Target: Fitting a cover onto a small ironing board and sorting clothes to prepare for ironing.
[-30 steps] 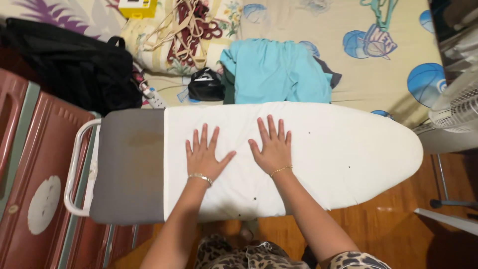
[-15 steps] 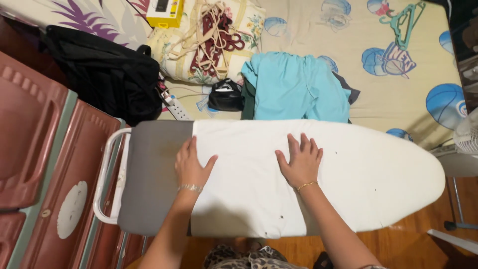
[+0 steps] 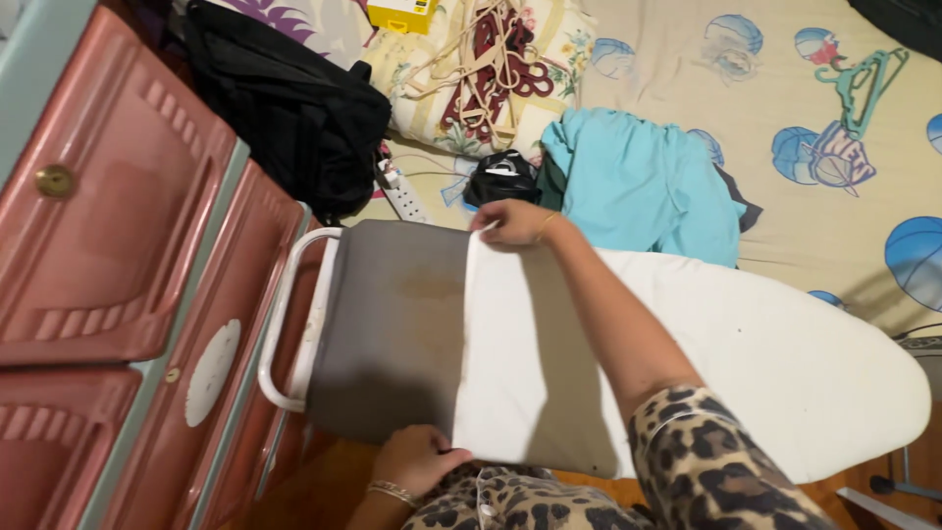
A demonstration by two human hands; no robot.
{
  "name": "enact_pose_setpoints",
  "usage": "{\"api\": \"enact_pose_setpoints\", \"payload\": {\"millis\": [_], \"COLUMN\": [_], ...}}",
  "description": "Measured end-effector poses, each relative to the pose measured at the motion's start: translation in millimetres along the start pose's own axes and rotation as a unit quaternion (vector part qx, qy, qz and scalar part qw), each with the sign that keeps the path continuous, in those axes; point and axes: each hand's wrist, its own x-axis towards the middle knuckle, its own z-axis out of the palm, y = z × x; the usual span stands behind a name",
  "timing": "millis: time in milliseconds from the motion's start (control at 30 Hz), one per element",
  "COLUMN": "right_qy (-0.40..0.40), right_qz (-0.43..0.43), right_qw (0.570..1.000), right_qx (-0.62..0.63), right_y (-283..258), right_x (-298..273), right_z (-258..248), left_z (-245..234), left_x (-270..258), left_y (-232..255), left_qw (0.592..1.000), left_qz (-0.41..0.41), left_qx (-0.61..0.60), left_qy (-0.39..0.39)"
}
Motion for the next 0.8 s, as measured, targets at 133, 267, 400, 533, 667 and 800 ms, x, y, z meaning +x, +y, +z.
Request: {"api": "enact_pose_setpoints", "payload": {"millis": [133,267,400,533,667,800], "right_qy": [0.005,0.044,0.105,0.098,0.169,0.181], "right_qz": [0.005,-0.053,-0.081,-0.049,-0.107,-0.027], "right_qw": [1.0,0.998,0.987,0.98,0.98,0.982], "right_qx": [-0.005,0.01,0.085,0.165,0.017,-0.043], "right_y": [-9,-6,-11,19,5,-24], "right_x": [-2,2,-4,9,23,27], "right_z": [-4,11,26,35,30,37], "left_z": [0,-4,-4,16,47,45], "left_x": [12,20,26,47,93,87], "left_y": [1,-11,-29,-55,-92,-94], "left_qw": [0.997,0.993,0.984,0.975,0.956,0.968], "left_qz": [0.059,0.112,0.152,0.182,0.271,0.198], "left_qx": [0.046,0.005,-0.061,-0.094,-0.098,-0.107], "left_qy": [-0.023,-0.044,-0.069,-0.086,-0.059,-0.109]}}
